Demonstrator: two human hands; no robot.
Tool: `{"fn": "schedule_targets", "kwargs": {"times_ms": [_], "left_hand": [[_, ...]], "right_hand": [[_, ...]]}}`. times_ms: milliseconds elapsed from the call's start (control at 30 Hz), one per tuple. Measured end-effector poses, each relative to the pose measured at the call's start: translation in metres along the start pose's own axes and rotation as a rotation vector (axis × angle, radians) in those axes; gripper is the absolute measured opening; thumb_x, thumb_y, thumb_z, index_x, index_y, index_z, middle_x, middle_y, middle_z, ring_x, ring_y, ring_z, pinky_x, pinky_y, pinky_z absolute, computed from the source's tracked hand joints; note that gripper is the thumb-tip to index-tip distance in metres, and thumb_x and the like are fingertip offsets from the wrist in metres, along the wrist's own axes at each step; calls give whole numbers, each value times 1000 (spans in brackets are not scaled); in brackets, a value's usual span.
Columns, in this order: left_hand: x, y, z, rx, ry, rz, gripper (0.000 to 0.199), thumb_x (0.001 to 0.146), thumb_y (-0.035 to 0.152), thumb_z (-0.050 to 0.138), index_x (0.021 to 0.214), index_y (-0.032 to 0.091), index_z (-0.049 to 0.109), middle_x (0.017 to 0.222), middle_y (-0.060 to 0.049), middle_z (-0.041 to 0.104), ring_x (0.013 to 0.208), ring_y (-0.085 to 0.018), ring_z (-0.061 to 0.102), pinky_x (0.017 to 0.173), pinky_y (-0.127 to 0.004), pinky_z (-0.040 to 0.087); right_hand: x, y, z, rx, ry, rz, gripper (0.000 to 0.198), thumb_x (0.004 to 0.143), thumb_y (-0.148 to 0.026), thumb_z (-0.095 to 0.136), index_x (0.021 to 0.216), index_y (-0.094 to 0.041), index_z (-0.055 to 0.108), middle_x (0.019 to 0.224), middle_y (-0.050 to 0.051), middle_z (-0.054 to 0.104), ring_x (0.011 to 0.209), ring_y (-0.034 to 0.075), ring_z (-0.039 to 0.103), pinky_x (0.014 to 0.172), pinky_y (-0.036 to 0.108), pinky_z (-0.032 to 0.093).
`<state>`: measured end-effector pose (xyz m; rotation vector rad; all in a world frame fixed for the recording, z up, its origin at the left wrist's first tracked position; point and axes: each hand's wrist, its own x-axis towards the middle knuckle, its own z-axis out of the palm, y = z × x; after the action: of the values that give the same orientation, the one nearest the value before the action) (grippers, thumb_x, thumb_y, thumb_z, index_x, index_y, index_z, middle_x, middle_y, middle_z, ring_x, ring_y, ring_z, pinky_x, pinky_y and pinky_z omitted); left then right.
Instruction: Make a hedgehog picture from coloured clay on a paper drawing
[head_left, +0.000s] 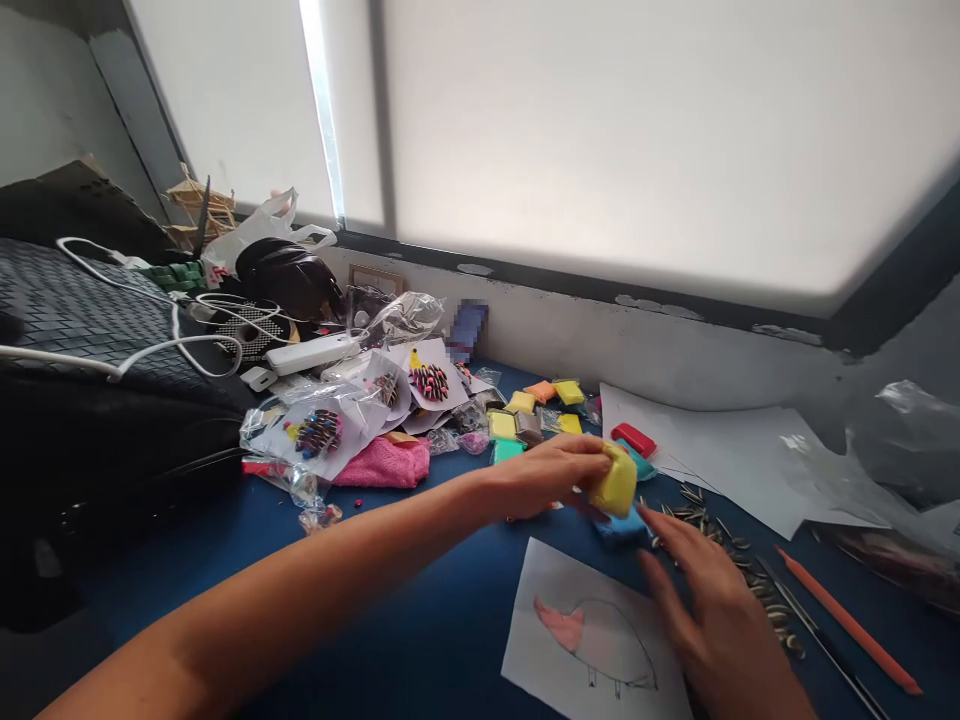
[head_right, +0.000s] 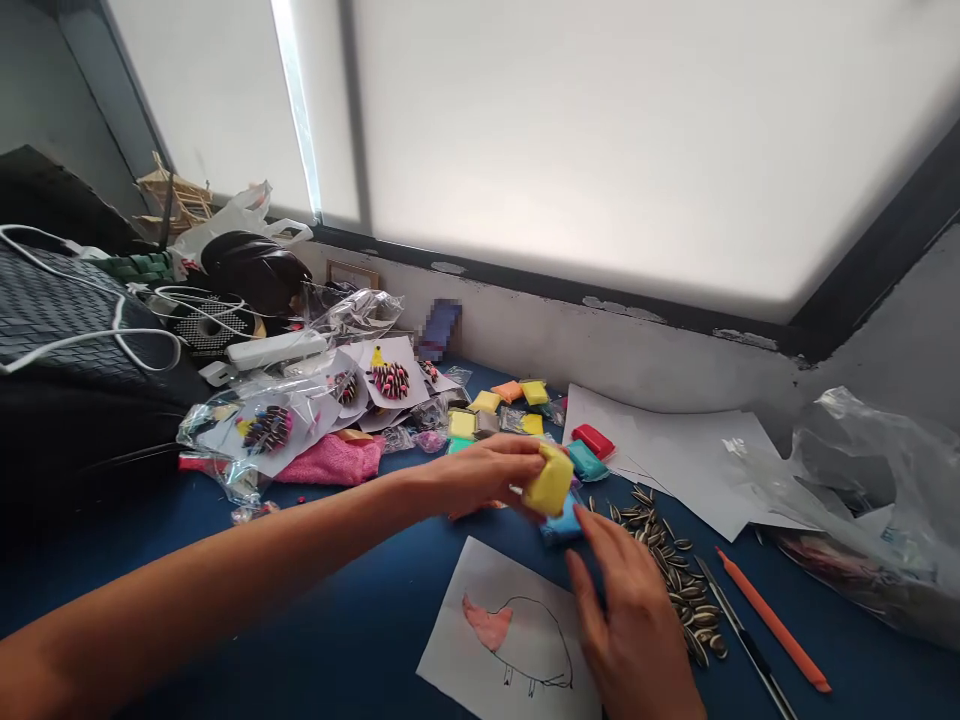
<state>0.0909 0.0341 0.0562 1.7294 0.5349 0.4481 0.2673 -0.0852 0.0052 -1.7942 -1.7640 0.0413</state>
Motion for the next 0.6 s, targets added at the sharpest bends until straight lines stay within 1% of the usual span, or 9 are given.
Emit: {"fn": "schedule_targets", "kwargs": {"times_ms": [67,100,200,267,367,400,467,533,600], "left_hand": [[-16,-4,9,-153,-69,-41,37,98,20,29,128,12,49,111,-13,62,92,-18,67,71,-29,56],[-22,-7,13,-213,-96,-66,36,96,20,33,127,12,50,106,-12,63,84,-17,68,67,-29,55],[-35,-16,22,-342,-127,-117,35,94,21,38,126,14,51,89,-7,61,61,-13,64,58,-27,51],[-38,-21,27,-390,-106,-124,33,96,27,43,127,15,48,84,-3,59,54,-10,61,55,-24,47],[-41,-26,29,-431,-79,-95,34,97,42,48,118,15,50,85,-2,60,56,-9,60,53,-21,42],[-41,-27,29,-438,-83,-80,37,94,47,52,113,15,52,86,-3,61,59,-10,61,54,-21,42],[-42,-27,29,-438,-94,-54,46,83,53,68,105,15,55,87,-3,62,63,-10,62,56,-21,42],[-42,-28,30,-421,-97,-34,54,70,51,81,102,14,56,84,-1,61,64,-9,61,57,-21,42],[-43,-29,30,-393,-89,-18,55,68,51,82,101,14,58,82,0,60,64,-8,60,56,-20,41]], "right_hand": [[0,-9,-9,79,-11,93,57,91,-60,41,128,-23,64,125,11,69,115,30,65,87,43,57],[0,-14,-12,125,-36,120,57,92,-61,38,123,-23,67,119,10,71,110,28,67,83,39,59],[0,-28,-16,251,-146,136,55,89,-66,41,96,-23,75,93,7,76,86,23,73,71,29,59],[-2,-35,-16,313,-187,140,52,85,-67,46,85,-23,73,82,5,74,74,20,71,65,26,58],[-5,-39,-17,368,-181,175,48,83,-67,50,83,-23,70,75,3,70,67,18,66,57,23,54],[-6,-40,-18,380,-176,187,47,83,-67,51,82,-23,68,73,3,68,64,17,64,54,22,52],[-8,-40,-20,397,-172,203,47,83,-68,51,78,-24,65,66,1,63,57,14,58,49,21,48],[-8,-40,-21,410,-186,205,48,83,-69,50,74,-24,62,60,-1,57,52,13,52,45,20,45],[-8,-40,-21,426,-216,194,50,83,-71,48,70,-23,59,57,-1,53,49,12,49,44,21,43]]}}
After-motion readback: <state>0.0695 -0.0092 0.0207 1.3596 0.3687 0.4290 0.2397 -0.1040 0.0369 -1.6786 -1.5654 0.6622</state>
